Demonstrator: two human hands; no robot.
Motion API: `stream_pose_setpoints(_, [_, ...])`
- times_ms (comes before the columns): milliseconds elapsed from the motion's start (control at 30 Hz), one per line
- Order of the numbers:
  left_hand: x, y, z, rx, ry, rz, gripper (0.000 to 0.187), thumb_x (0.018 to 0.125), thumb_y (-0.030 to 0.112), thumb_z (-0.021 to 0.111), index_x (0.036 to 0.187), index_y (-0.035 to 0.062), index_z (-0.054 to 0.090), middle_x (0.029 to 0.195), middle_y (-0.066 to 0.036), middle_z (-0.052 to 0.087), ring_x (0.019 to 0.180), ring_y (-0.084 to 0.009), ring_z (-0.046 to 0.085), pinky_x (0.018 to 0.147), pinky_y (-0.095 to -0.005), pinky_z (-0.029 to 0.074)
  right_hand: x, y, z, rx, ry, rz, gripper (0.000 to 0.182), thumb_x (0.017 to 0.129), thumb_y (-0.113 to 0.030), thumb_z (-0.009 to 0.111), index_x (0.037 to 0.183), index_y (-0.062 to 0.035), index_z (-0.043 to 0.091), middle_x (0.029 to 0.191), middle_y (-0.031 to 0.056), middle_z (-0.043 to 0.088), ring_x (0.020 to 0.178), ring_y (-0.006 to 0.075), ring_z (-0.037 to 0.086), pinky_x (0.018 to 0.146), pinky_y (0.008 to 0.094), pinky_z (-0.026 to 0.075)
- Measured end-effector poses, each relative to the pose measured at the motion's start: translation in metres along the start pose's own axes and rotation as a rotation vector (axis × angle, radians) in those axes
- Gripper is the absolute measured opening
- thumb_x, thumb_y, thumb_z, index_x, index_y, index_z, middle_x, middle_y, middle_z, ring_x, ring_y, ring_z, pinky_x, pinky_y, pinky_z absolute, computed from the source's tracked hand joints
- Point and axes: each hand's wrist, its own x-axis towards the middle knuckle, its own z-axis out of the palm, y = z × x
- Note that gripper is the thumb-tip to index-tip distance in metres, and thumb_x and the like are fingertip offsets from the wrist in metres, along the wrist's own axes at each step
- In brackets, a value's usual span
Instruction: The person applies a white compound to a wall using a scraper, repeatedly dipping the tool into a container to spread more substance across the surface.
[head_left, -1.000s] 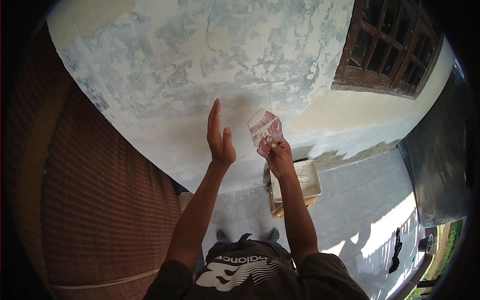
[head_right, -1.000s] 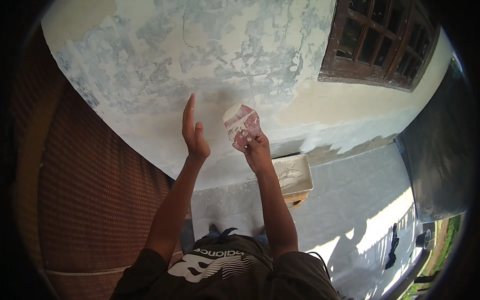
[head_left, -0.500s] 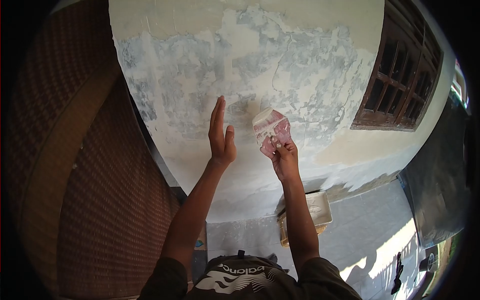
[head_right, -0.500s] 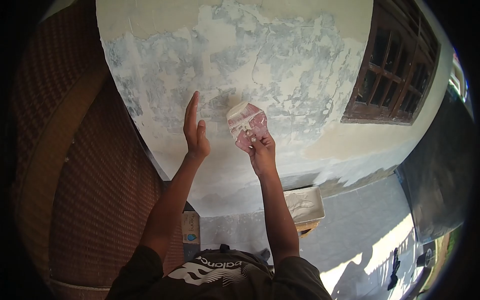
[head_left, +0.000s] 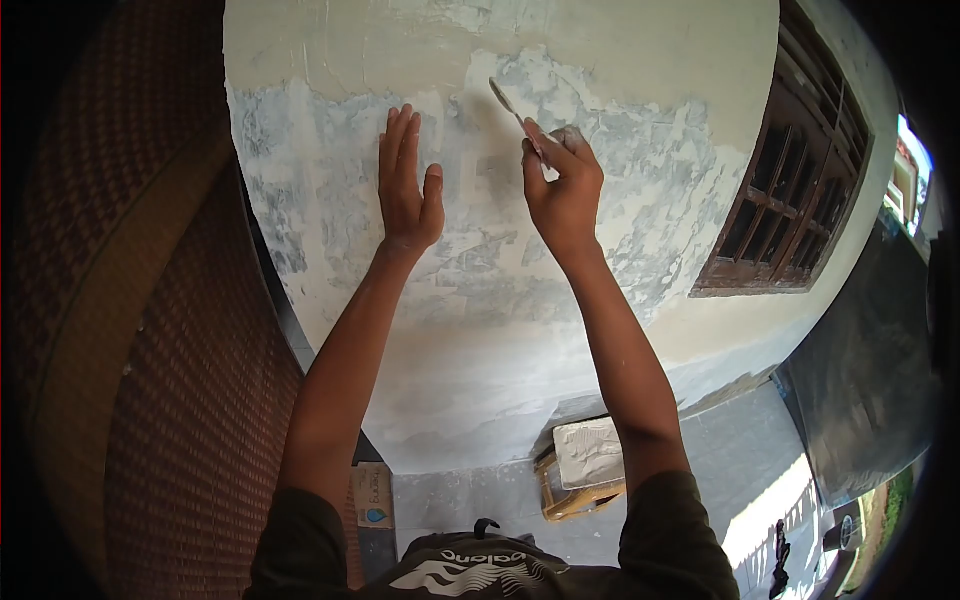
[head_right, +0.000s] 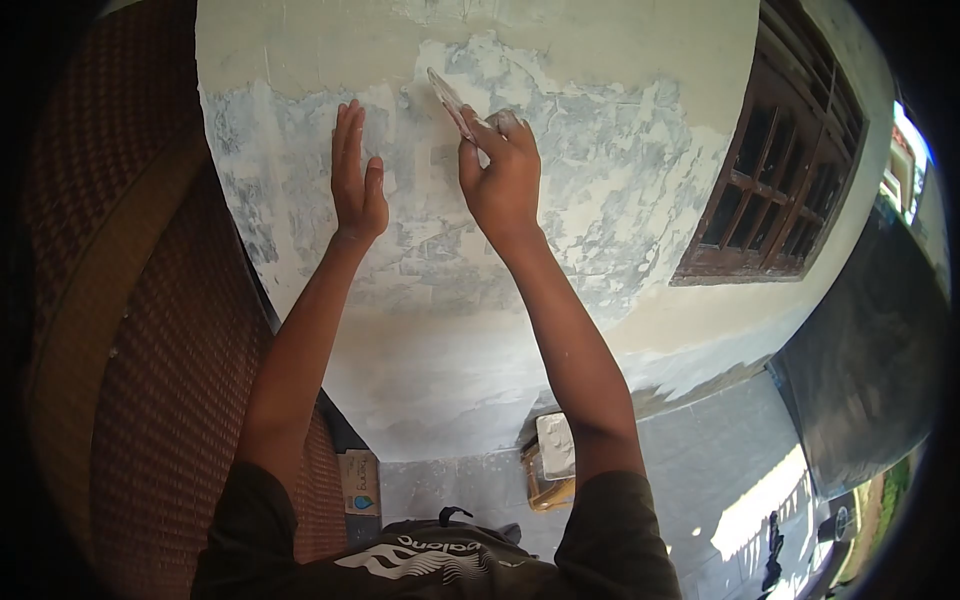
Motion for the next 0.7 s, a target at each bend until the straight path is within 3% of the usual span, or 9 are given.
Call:
stream_pose_setpoints(33, [0.004, -0.009, 0.001, -0.001, 0.002, 0.002, 0.058, 0.102, 0.031, 0.038, 0.149, -0.0032, 0.036, 0.157, -0.022, 0.034, 0.148, -0.0396, 0.025, 0.12, -0.0571, 0.015, 0.012, 0.0, 0.009, -0.001, 0.001, -0.003, 0.025, 0.08, 0.001, 0.069, 0.104, -0.0034, 0.073, 0.087, 0.0072, 0.063, 0.083, 0.0245, 0.057, 0.066, 0.0354, 0.056])
stream_pose_setpoints(100, [0.009, -0.027, 0.003, 0.184, 0.007, 0.04, 0.059, 0.1, 0.03, 0.041, 0.149, -0.0029, 0.036, 0.158, -0.022, 0.031, 0.149, -0.0404, 0.023, 0.119, -0.0595, 0.013, 0.033, 0.004, 0.026, -0.249, 0.099, -0.317, 0.035, 0.073, -0.001, 0.072, 0.108, -0.0062, 0.074, 0.089, 0.0066, 0.064, 0.084, 0.0289, 0.056, 0.067, 0.0378, 0.051])
stream_pose_setpoints(233, [0.001, -0.056, 0.004, 0.267, -0.042, 0.075, 0.064, 0.093, 0.025, 0.044, 0.148, -0.0072, 0.036, 0.159, -0.023, 0.029, 0.15, -0.0408, 0.021, 0.119, -0.0593, 0.015, 0.056, 0.03, 0.052, -0.408, 0.138, -0.497, 0.036, 0.072, -0.005, 0.072, 0.108, -0.0046, 0.073, 0.091, 0.0035, 0.067, 0.09, 0.0243, 0.059, 0.073, 0.0372, 0.051])
stream_pose_setpoints(467, [-0.003, -0.059, 0.004, 0.255, -0.026, 0.094, 0.063, 0.09, 0.021, 0.043, 0.146, -0.0083, 0.038, 0.158, -0.023, 0.032, 0.149, -0.0395, 0.026, 0.119, -0.0556, 0.02, 0.033, 0.05, 0.074, -0.4, -0.02, -0.537, 0.036, 0.073, -0.004, 0.069, 0.108, -0.0018, 0.073, 0.094, 0.0062, 0.07, 0.092, 0.0243, 0.063, 0.075, 0.0371, 0.053])
stream_pose_setpoints(700, [-0.003, -0.058, 0.003, 0.245, -0.03, 0.121, 0.061, 0.091, 0.018, 0.041, 0.146, -0.0088, 0.037, 0.157, -0.024, 0.033, 0.149, -0.0405, 0.026, 0.119, -0.0563, 0.018, -0.03, 0.037, 0.06, -0.311, -0.099, -0.526, 0.039, 0.071, -0.001, 0.072, 0.11, -0.0009, 0.073, 0.08, 0.0053, 0.065, 0.082, 0.024, 0.066, 0.065, 0.0341, 0.055])
